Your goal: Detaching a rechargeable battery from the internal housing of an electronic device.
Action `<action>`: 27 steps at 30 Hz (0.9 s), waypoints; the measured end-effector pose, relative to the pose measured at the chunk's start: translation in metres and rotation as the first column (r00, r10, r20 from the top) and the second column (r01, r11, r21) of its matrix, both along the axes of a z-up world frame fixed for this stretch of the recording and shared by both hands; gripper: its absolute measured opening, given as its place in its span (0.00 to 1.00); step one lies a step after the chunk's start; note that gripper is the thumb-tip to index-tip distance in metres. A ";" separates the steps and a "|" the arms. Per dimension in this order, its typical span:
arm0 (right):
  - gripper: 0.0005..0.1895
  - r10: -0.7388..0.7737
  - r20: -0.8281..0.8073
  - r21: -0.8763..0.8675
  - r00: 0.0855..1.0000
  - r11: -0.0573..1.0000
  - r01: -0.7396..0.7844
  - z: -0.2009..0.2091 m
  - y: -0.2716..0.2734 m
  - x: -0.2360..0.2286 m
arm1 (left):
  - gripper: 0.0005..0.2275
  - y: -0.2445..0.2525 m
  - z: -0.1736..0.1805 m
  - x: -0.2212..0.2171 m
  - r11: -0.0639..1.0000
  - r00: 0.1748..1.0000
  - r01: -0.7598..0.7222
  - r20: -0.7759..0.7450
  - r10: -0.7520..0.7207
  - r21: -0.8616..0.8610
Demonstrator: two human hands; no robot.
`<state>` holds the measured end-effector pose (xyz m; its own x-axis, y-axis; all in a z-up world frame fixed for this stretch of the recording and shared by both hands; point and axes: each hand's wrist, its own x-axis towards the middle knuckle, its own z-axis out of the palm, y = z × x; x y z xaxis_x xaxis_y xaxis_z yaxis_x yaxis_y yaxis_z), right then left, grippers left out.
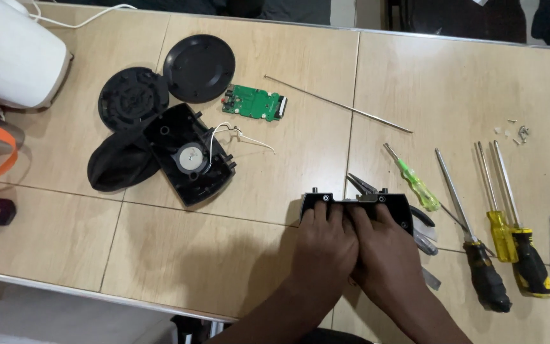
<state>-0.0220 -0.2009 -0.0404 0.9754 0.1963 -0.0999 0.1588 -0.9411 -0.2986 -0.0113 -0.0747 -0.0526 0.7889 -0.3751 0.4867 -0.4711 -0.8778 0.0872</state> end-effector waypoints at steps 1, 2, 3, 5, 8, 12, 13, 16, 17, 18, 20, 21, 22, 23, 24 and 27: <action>0.36 0.031 -0.021 -0.020 0.999 0.999 -0.031 -0.001 -0.001 0.000 | 0.11 0.001 0.002 0.000 1.000 1.000 0.017 0.014 -0.017 -0.021; 0.40 0.061 -0.043 -0.040 0.997 0.997 -0.063 -0.002 -0.003 -0.001 | 0.10 0.003 0.003 -0.001 0.999 0.999 0.035 0.028 -0.033 -0.042; 0.40 0.066 -0.047 -0.036 0.997 0.997 -0.068 -0.001 -0.003 -0.001 | 0.10 0.003 0.004 -0.002 0.999 0.999 0.030 0.023 -0.029 -0.039; 0.34 0.119 0.030 -0.033 0.992 0.992 -0.118 0.001 -0.002 -0.001 | 0.09 0.005 0.005 -0.003 0.999 0.999 0.034 -0.020 -0.035 -0.030; 0.30 0.161 0.022 -0.126 0.987 0.980 -0.157 0.001 0.003 0.002 | 0.04 0.006 -0.003 -0.005 0.998 0.999 -0.026 -0.021 0.025 -0.051; 0.34 0.184 0.067 -0.093 0.981 0.980 -0.177 -0.001 -0.001 0.001 | 0.04 0.005 0.003 -0.004 0.994 0.997 0.005 -0.073 -0.012 -0.105; 0.35 0.184 0.070 -0.105 0.980 0.979 -0.176 -0.002 -0.001 0.000 | 0.04 0.006 0.001 -0.005 0.990 0.996 0.014 -0.082 -0.025 -0.141; 0.32 0.176 0.089 -0.107 0.980 0.980 -0.167 -0.007 -0.003 -0.002 | 0.02 0.007 0.001 -0.007 0.986 0.987 0.028 -0.150 -0.054 -0.166; 0.28 0.165 0.108 -0.101 0.980 0.983 -0.154 -0.010 -0.004 -0.002 | 0.02 0.008 0.002 -0.007 0.986 0.976 0.039 -0.204 -0.072 -0.160; 0.28 0.164 0.108 -0.099 0.980 0.983 -0.154 -0.008 -0.003 -0.002 | 0.02 0.009 0.000 -0.006 0.987 0.976 0.039 -0.205 -0.071 -0.158; 0.35 0.161 0.073 -0.078 0.984 0.985 -0.156 -0.004 -0.002 -0.003 | 0.01 0.010 -0.002 -0.006 0.979 0.979 0.050 -0.184 -0.087 -0.200; 0.35 0.160 0.070 -0.076 0.985 0.985 -0.155 -0.005 -0.003 -0.004 | 0.01 0.011 -0.002 -0.007 0.979 0.978 0.050 -0.187 -0.088 -0.199; 0.36 0.155 0.073 -0.074 0.985 0.986 -0.150 -0.006 -0.004 -0.005 | 0.01 0.012 -0.001 -0.008 0.980 0.975 0.067 -0.196 -0.105 -0.190; 0.36 0.150 0.082 -0.073 0.985 0.987 -0.144 -0.007 -0.005 -0.003 | 0.01 0.012 0.000 -0.006 0.980 0.972 0.084 -0.199 -0.121 -0.181; 0.36 0.149 0.087 -0.072 0.985 0.987 -0.143 -0.007 -0.005 -0.004 | 0.01 0.014 0.001 -0.005 0.980 0.973 0.086 -0.195 -0.121 -0.179; 0.31 0.119 0.136 0.005 0.984 0.993 -0.121 -0.007 -0.007 -0.003 | 0.03 0.014 0.003 -0.002 0.977 0.970 0.128 -0.185 -0.160 -0.171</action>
